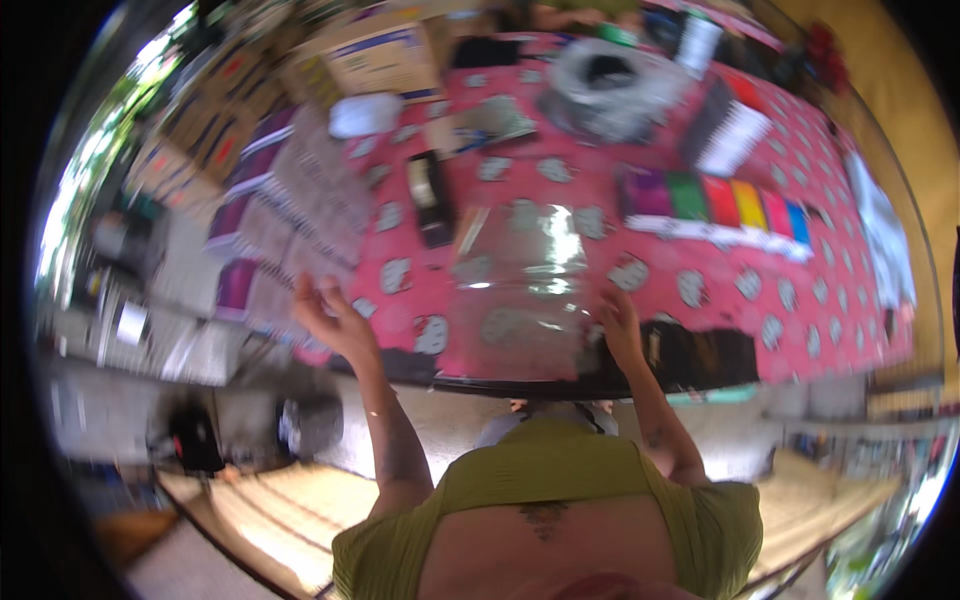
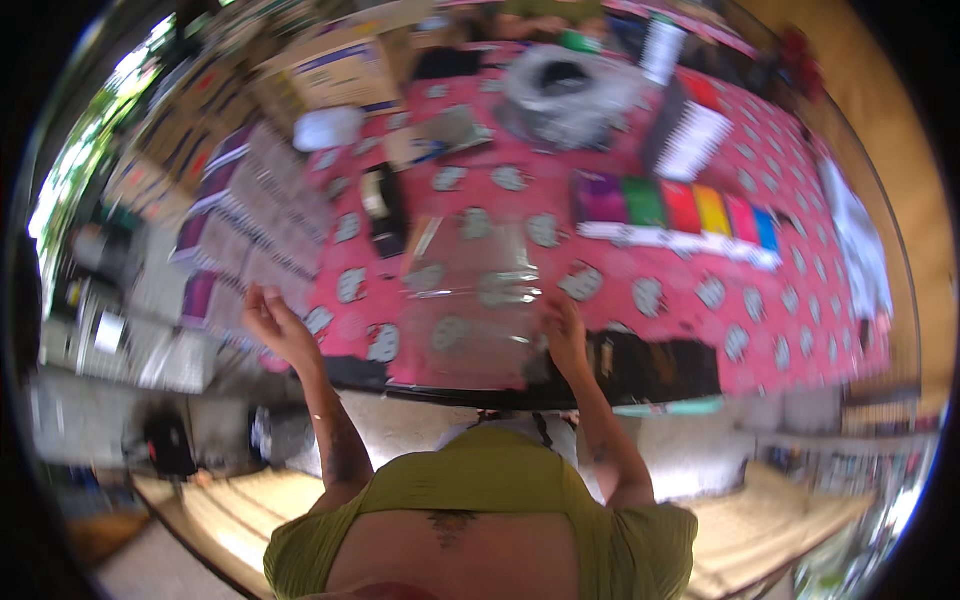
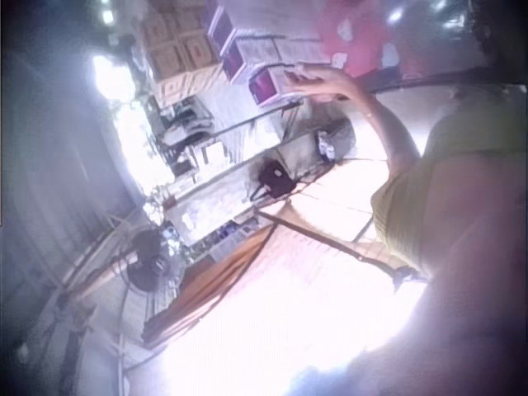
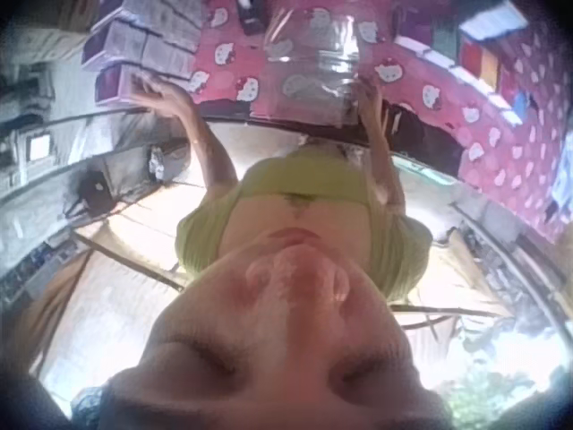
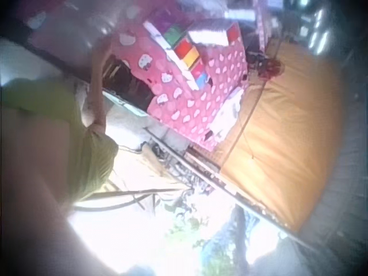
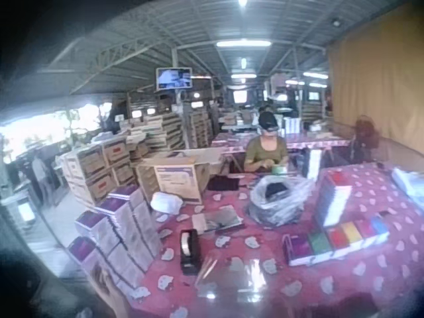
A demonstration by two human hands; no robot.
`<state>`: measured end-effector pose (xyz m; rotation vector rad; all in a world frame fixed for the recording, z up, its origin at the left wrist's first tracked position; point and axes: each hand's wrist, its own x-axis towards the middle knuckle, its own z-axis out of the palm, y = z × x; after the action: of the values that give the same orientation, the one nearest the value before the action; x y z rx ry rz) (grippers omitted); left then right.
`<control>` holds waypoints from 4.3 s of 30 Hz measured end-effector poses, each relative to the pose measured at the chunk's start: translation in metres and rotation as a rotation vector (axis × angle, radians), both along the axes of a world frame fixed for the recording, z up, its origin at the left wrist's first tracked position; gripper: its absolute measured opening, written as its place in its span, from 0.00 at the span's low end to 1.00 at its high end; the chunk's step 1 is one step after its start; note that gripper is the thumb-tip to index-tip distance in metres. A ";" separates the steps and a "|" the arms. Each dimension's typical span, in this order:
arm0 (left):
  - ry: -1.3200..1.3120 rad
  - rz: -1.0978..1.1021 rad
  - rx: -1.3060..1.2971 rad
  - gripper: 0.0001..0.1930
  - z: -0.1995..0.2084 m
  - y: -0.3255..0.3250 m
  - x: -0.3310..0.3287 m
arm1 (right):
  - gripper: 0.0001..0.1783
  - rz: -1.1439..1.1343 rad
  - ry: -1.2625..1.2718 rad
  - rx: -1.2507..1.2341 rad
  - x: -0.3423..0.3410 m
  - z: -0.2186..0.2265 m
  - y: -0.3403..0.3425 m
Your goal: The person picks up small colored books from a table, places them inside clear plastic sleeves, and seals the sleeves with adhesive tape.
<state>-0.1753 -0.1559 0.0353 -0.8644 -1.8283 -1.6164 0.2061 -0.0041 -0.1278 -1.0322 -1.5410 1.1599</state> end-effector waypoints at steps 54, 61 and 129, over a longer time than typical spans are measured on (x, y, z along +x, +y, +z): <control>-0.524 -1.527 -0.807 0.10 -0.025 0.300 0.498 | 0.29 0.194 1.352 -0.664 0.352 0.069 0.142; -0.353 -1.569 -1.008 0.10 -0.058 0.298 0.458 | 0.10 0.335 1.299 -0.260 0.400 0.072 0.146; 0.353 -0.880 -0.526 0.15 -0.067 0.398 0.533 | 0.20 -0.256 -0.943 0.473 0.374 0.045 0.292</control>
<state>0.3578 0.2419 -0.0318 -2.2668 -1.7172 -1.2585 0.5805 0.2876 -0.0826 -1.4683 -2.1536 0.0497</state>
